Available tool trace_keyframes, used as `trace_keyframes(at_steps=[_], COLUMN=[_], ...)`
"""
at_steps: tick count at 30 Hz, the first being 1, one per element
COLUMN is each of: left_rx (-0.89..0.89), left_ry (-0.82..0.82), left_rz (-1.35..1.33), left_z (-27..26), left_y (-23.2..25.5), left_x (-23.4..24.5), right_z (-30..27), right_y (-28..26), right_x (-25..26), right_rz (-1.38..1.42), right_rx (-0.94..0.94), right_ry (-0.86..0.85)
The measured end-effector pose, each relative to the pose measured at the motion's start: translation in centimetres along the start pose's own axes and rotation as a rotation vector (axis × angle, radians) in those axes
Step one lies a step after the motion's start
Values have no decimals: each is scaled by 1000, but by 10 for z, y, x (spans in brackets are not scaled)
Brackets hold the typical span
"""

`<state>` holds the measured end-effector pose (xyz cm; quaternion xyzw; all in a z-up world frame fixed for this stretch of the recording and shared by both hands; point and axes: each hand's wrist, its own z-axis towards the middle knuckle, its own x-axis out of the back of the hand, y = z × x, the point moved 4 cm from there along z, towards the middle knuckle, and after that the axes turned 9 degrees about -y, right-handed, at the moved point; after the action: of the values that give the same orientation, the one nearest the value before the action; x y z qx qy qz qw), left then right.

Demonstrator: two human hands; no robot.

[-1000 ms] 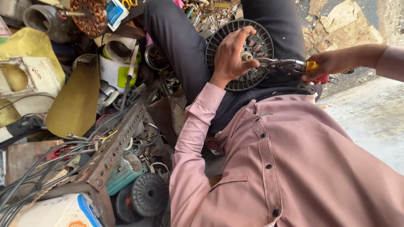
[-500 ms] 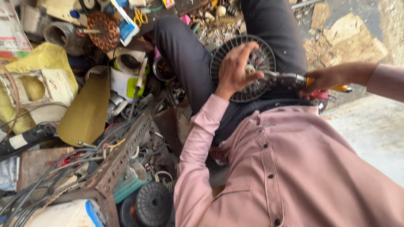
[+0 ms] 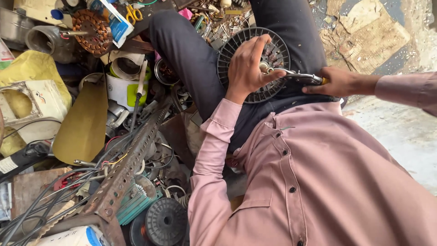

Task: The person sits on the floor and uses pliers and a screwdriver to remove and adjust components of a circular motor part. They repeatedly pull out small pieces and manipulate the central hub area.

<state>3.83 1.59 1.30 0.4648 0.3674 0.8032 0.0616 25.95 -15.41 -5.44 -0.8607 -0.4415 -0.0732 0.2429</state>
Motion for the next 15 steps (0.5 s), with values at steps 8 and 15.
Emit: trace_keyframes(at_steps=[8,15], left_rx=[-58,97], left_ry=[48,26], left_rz=[83,-117], left_z=[-1,4], left_y=[6,-9], left_x=[-1,6], right_z=[-14,-28], right_y=[-14,-11], right_x=[-6,23], right_rz=[-127,-172], right_rx=[-22,131], right_ry=[219,109])
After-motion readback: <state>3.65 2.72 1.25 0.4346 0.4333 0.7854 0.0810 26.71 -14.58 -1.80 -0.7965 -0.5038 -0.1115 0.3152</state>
